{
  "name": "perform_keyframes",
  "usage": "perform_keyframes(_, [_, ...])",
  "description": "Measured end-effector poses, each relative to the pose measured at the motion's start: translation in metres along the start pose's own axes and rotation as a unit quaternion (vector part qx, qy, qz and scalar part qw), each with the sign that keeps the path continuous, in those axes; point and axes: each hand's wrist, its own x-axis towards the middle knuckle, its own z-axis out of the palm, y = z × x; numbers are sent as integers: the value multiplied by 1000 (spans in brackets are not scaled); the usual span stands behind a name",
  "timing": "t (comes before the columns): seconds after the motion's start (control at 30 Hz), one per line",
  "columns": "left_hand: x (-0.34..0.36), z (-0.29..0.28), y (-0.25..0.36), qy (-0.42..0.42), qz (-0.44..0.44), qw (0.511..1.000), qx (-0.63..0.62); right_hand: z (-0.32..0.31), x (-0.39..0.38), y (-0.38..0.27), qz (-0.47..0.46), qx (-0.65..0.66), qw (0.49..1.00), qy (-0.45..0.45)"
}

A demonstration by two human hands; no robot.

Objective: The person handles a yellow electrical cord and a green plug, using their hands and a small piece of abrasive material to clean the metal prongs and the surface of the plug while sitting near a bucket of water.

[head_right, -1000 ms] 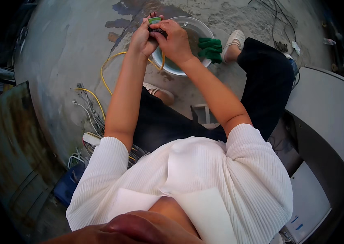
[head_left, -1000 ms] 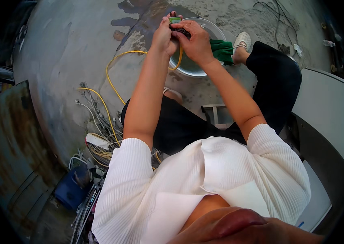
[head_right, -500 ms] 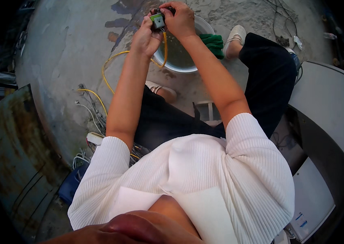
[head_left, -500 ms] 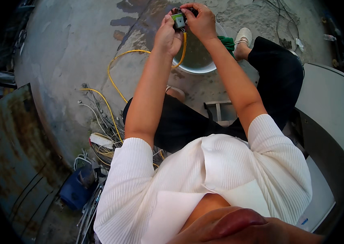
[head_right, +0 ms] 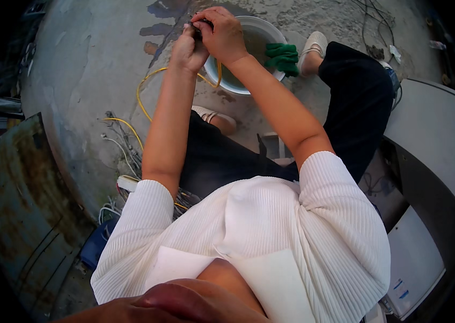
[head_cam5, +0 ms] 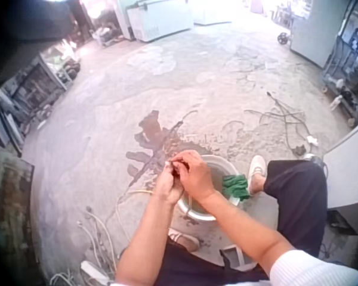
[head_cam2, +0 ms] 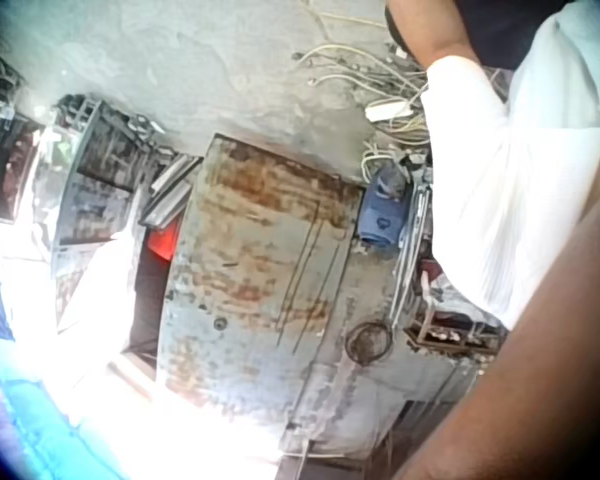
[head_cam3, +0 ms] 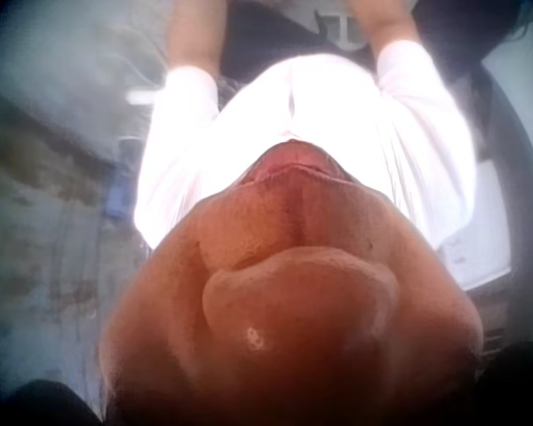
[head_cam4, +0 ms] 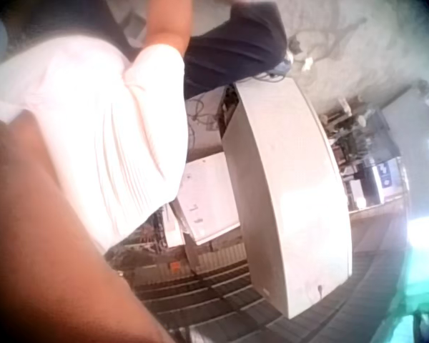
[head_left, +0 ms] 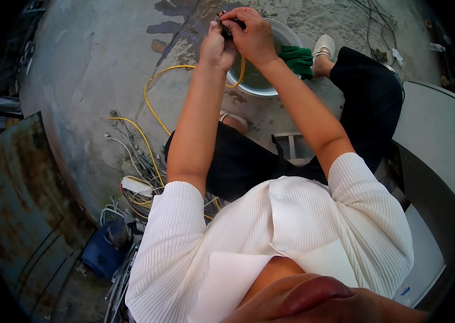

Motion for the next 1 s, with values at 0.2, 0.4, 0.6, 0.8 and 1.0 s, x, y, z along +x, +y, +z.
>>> perform_keyframes(0.2, [6,-6,7,-12,5,998,-60,9,-16,-17,-26,5,1000,8])
perform_keyframes(0.4, [-7,1,4,22,5,998,64,-11,-9,67,199,0,980,13])
perform_keyframes(0.6, [-17,-19,36,-48,-79,993,70,28,-77,156,369,50,884,-283])
perform_keyframes(0.8, [-5,19,26,25,-37,997,63,58,-150,242,422,-152,889,-94])
perform_keyframes(1.0, [-11,9,33,60,-30,988,142,34,-140,208,193,-296,732,-582])
